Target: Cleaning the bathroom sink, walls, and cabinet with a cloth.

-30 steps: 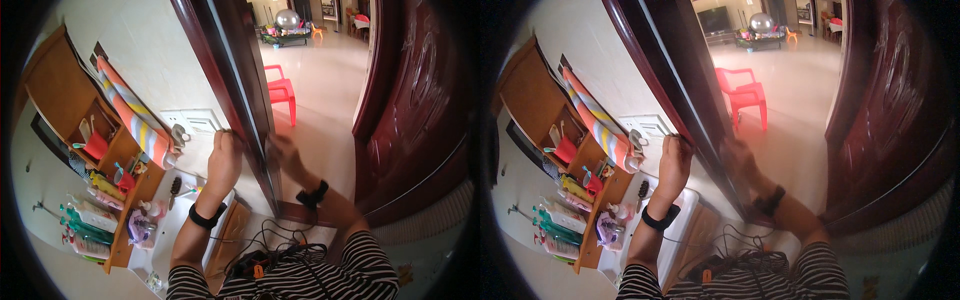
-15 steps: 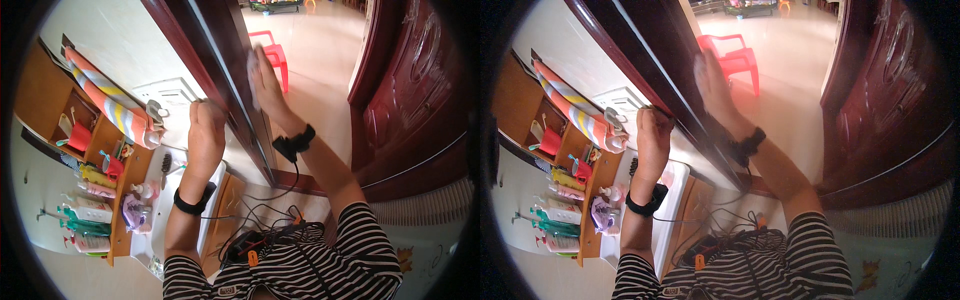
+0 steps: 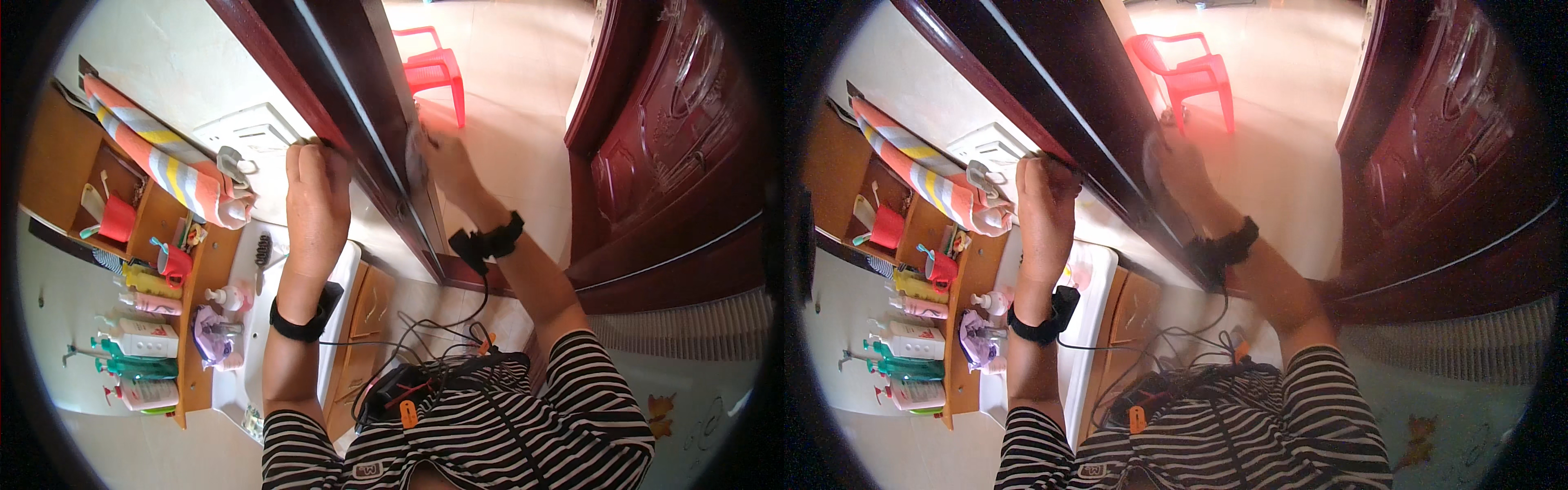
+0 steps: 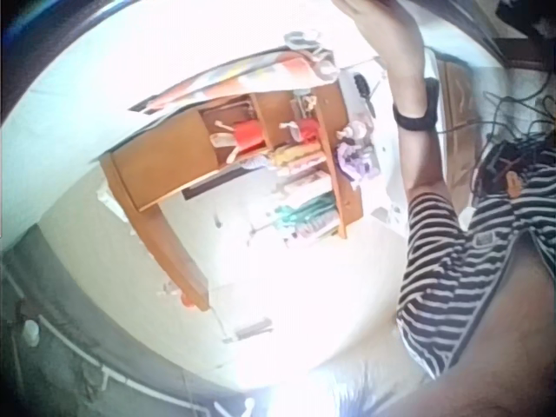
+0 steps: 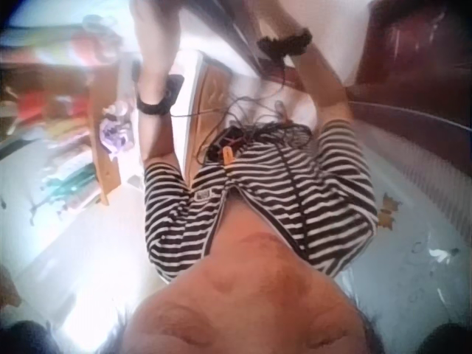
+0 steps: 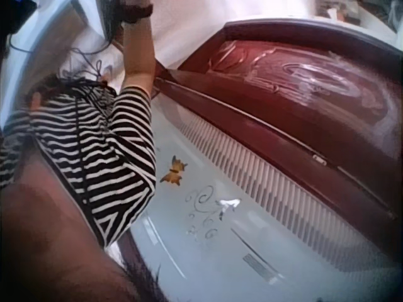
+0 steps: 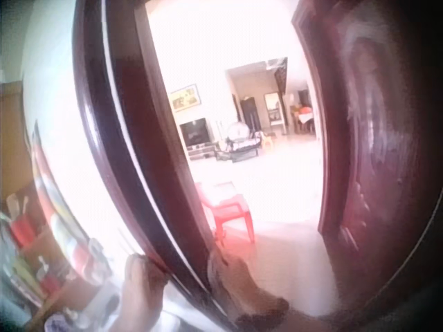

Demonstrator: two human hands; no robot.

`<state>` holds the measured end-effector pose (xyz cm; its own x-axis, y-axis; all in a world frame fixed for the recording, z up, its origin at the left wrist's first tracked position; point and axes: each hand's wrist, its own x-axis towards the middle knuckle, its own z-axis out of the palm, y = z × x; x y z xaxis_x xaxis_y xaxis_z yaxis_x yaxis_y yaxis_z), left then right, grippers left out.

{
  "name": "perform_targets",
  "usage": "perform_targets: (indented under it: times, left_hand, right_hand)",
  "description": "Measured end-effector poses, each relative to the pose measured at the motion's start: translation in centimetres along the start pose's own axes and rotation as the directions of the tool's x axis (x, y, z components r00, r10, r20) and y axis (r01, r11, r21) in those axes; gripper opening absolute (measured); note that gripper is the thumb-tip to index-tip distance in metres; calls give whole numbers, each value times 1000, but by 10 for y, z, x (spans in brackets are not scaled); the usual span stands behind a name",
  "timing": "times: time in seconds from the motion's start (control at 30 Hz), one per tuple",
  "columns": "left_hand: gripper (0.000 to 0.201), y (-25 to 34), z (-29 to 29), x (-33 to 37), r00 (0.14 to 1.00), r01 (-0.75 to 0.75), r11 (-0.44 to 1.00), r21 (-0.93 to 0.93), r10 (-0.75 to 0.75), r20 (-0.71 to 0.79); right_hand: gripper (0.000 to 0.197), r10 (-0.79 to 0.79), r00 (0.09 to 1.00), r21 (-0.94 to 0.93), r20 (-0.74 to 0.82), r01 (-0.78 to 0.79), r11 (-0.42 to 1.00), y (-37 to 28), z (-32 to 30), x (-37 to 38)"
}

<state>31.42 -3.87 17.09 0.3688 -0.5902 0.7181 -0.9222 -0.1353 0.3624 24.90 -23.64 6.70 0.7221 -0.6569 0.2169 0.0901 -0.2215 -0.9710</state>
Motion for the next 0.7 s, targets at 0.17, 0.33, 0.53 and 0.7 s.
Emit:
perform_targets:
  times: [0.17,0.33,0.53,0.7]
  left_hand:
    - [14,-2,1,1,1000,15,1000,9,-15,0]
    - [14,-4,-5,-2,999,29,1000,-3,-29,-13]
    - [15,18,16,11,1000,26,996,-80,-25,16]
    - [16,3,-5,-1,999,50,999,17,-51,6]
  right_hand:
    - [40,-488,863,203,-129,505,839,-74,6,9]
    - [51,-361,931,476,-51,341,811,14,31,-5]
    - [37,-235,948,-324,-216,158,933,269,13,-44]
    - [17,451,892,447,18,-411,795,225,36,-36]
